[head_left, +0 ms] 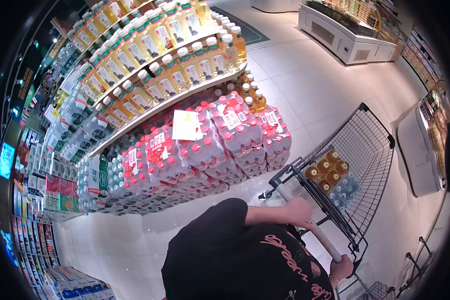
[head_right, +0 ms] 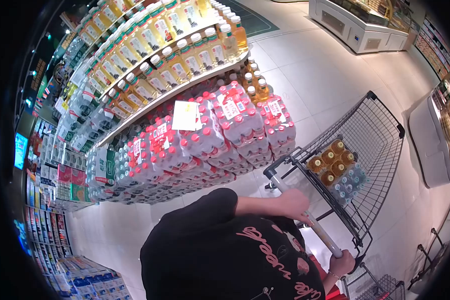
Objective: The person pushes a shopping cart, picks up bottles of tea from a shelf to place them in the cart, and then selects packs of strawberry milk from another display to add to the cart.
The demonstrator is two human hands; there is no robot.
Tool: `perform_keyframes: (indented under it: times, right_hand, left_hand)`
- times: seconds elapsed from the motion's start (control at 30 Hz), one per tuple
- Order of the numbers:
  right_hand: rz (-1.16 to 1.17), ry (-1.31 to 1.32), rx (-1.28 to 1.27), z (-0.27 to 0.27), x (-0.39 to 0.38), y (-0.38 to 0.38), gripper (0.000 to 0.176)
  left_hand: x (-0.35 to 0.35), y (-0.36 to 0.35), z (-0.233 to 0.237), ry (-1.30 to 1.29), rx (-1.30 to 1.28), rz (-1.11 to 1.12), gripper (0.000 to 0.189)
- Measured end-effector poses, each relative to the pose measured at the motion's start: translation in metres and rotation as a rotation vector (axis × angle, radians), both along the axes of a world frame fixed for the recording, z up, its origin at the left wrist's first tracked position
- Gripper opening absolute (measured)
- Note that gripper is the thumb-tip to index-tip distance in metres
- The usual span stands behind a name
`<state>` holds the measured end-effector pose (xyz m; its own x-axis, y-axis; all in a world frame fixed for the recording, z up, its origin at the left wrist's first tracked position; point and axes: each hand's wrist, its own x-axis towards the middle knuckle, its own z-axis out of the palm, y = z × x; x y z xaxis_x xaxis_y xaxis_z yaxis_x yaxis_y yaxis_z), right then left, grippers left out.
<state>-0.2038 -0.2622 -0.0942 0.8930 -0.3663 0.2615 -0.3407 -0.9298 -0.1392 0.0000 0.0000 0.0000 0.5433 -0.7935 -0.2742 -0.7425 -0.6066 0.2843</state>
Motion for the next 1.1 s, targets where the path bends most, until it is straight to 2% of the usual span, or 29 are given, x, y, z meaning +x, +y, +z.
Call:
perform_keyframes:
  times: [0.07,0.1,0.2,0.3,0.43,0.6,0.73,0.93,1.1]
  right_hand:
    - [0.043,-0.046,-0.009,0.003,0.001,0.008,0.019]
    - [0.038,-0.038,-0.031,0.008,0.023,-0.062,0.019]
    - [0.078,-0.061,0.009,0.009,0.069,-0.087,0.018]
    - [0.102,-0.068,0.026,0.006,0.094,-0.120,0.017]
    - [0.155,-0.160,0.020,0.012,0.147,-0.157,0.016]
    - [0.186,-0.120,0.040,0.010,0.210,-0.197,0.017]
    - [0.177,-0.077,0.057,0.007,0.260,-0.229,0.014]
    - [0.020,0.075,0.012,0.001,0.338,-0.269,0.008]
    - [0.075,0.065,0.027,0.008,0.406,-0.304,0.007]
  left_hand:
    - [-0.004,0.013,0.002,0.052,0.004,0.049,0.076]
    - [0.015,-0.054,-0.002,0.059,-0.018,0.043,0.076]
    - [0.046,-0.072,0.009,-0.025,-0.006,0.058,0.074]
    - [0.064,-0.098,0.013,0.001,0.001,0.103,0.068]
    - [0.103,-0.122,0.012,-0.049,-0.217,0.050,0.059]
    - [0.155,-0.158,-0.002,-0.071,-0.318,0.109,0.057]
    - [0.198,-0.188,0.001,-0.023,-0.256,0.157,0.053]
    - [0.257,-0.232,-0.017,0.004,-0.329,0.223,0.050]
    - [0.311,-0.263,-0.010,-0.043,-0.335,0.300,0.049]
